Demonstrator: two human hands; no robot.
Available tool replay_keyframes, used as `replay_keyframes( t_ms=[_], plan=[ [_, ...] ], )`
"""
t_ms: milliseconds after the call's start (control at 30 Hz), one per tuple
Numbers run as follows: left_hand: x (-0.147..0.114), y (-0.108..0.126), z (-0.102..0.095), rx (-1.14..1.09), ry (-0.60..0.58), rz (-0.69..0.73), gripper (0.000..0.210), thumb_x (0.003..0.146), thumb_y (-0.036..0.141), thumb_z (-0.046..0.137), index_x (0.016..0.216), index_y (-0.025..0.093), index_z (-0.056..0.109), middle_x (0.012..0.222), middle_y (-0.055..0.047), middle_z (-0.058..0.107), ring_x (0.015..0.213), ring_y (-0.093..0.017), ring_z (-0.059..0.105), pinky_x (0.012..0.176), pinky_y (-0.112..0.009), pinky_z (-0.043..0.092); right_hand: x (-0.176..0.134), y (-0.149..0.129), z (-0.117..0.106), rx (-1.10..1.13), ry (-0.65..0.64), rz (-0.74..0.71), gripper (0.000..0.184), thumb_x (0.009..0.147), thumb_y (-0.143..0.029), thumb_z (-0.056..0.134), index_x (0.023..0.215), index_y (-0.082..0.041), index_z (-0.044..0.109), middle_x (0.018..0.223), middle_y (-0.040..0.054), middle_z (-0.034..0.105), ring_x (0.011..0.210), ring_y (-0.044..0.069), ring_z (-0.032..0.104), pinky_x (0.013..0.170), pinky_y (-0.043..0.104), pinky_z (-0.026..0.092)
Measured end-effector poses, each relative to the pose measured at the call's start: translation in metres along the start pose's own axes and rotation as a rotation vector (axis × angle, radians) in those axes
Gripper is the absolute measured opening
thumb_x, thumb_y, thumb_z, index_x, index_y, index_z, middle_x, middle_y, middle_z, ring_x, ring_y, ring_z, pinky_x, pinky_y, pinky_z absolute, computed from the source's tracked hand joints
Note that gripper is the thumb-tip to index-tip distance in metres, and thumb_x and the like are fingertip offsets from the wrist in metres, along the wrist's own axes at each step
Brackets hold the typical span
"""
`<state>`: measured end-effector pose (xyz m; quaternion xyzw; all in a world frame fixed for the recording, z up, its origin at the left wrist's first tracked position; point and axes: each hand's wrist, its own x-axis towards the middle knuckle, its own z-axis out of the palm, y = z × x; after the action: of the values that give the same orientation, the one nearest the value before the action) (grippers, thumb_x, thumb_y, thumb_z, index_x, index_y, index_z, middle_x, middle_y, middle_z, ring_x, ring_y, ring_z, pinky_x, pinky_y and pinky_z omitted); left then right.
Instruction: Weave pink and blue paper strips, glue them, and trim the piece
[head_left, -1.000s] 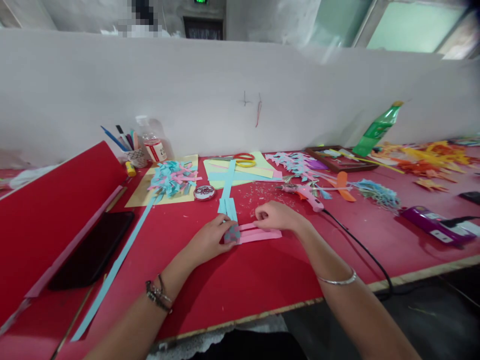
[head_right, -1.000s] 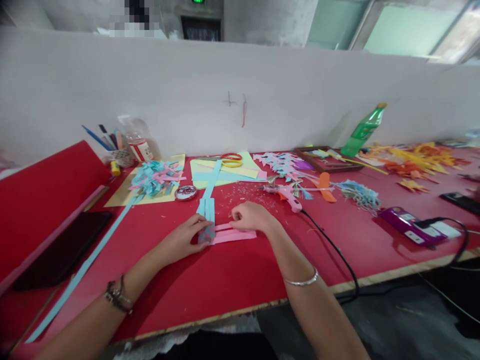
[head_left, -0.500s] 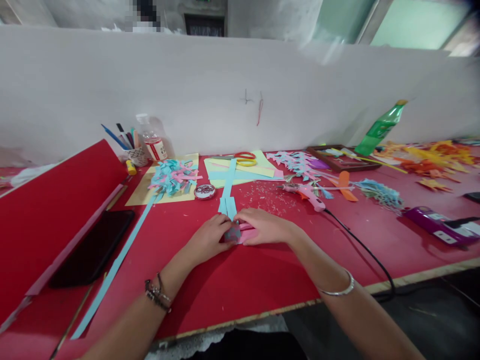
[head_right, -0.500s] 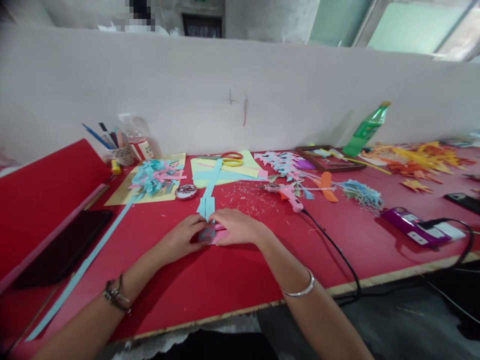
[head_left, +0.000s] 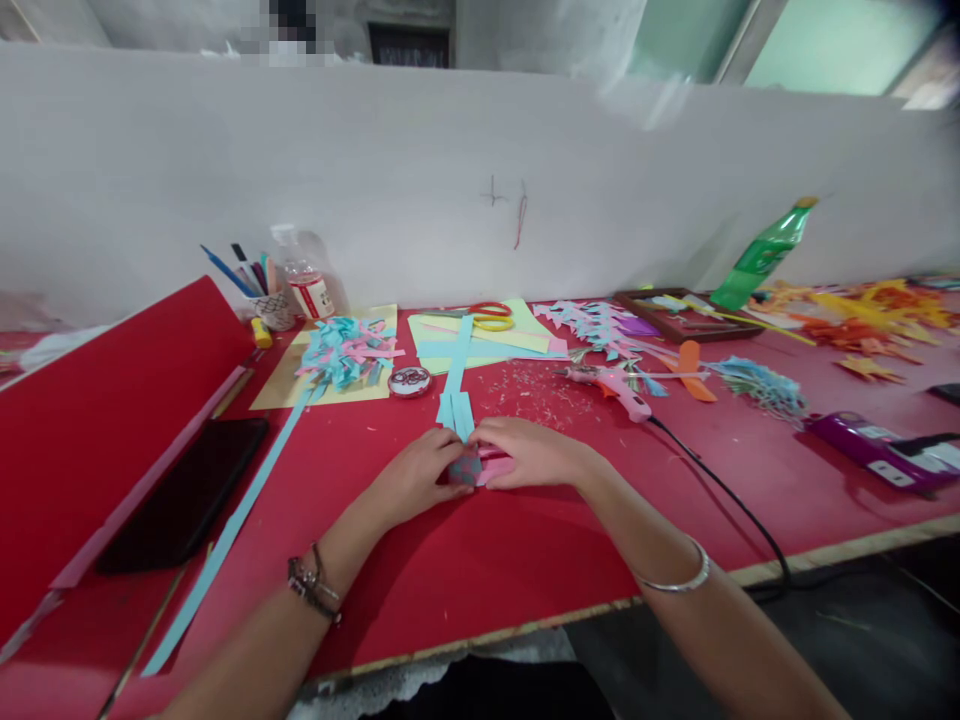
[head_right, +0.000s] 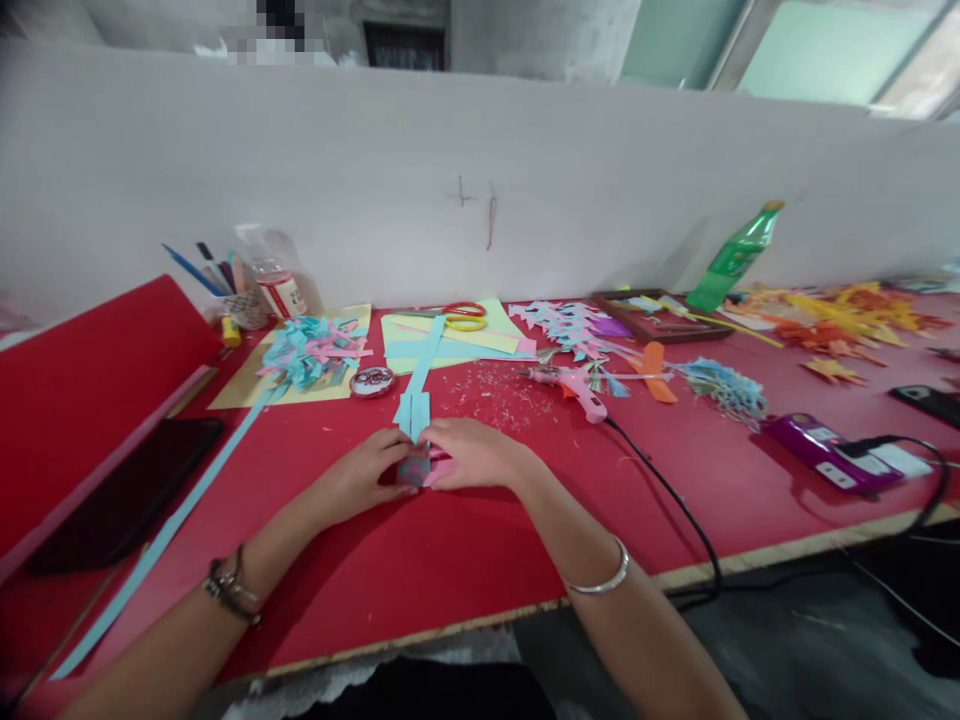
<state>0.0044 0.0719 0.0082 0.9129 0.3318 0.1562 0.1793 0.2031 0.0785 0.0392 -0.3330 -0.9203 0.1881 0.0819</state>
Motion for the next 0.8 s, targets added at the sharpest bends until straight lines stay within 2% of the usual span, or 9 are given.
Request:
replay_keyframes(
  t_ms=[133,233,333,533,700,800],
  plan=[
    [0.0002,0.0001,-0.0002,0.018,0.004,0.002,0.037,0.076,0.031,0.056,0.11,0.019,0.051,0.1,-0.008,0.05,0.094,-0.02,0.047,0.081,-0.032,0.041,-0.0009,0.0005,0.0006,-0.014,0.01,0.002,0.041,0.069,-0.032,0.06,0.105,-0.016,0.052,0.101,0.0093,0.056,0.091,0.021,0.052,0.075,0.03,0.039],
    [0.0007,0.0005,-0.0005,0.033,0.005,-0.006,0.036,0.076,0.033,0.056,0.108,0.017,0.052,0.099,-0.008,0.05,0.092,-0.02,0.047,0.08,-0.031,0.041,-0.0011,0.0015,0.001,0.011,0.053,0.053,0.032,0.076,-0.036,0.053,0.1,-0.016,0.054,0.096,0.008,0.058,0.085,0.018,0.053,0.071,0.027,0.038],
    [0.0009,0.0008,-0.0007,0.037,-0.001,-0.009,0.036,0.075,0.033,0.057,0.108,0.017,0.052,0.099,-0.008,0.05,0.092,-0.02,0.047,0.08,-0.03,0.041,-0.0004,0.0033,0.0012,-0.004,0.082,0.1,0.022,0.081,-0.03,0.046,0.092,-0.015,0.057,0.089,0.0072,0.058,0.079,0.015,0.052,0.066,0.024,0.037],
    [0.0003,0.0016,-0.0013,0.061,-0.005,-0.007,0.037,0.076,0.035,0.055,0.11,0.019,0.051,0.099,-0.007,0.051,0.093,-0.02,0.048,0.079,-0.03,0.041,0.0011,0.0058,0.0024,-0.062,0.108,0.106,0.018,0.079,-0.024,0.05,0.089,-0.015,0.062,0.086,0.0059,0.059,0.076,0.014,0.052,0.065,0.023,0.035],
    [-0.0002,0.003,-0.0025,0.077,-0.013,-0.01,0.033,0.076,0.032,0.056,0.106,0.019,0.053,0.098,-0.007,0.051,0.092,-0.02,0.048,0.079,-0.03,0.041,0.0019,0.0061,0.0036,0.007,0.146,0.119,0.017,0.08,-0.025,0.05,0.083,-0.015,0.062,0.08,0.0047,0.059,0.073,0.013,0.051,0.064,0.022,0.035],
    [-0.0007,0.0042,-0.0033,0.081,-0.017,-0.011,0.034,0.075,0.031,0.056,0.107,0.019,0.052,0.099,-0.007,0.052,0.092,-0.02,0.048,0.078,-0.03,0.041,0.0021,0.0065,0.0042,0.031,0.122,0.132,0.015,0.079,-0.024,0.051,0.084,-0.014,0.061,0.081,0.005,0.058,0.073,0.013,0.051,0.064,0.022,0.035]
  ],
)
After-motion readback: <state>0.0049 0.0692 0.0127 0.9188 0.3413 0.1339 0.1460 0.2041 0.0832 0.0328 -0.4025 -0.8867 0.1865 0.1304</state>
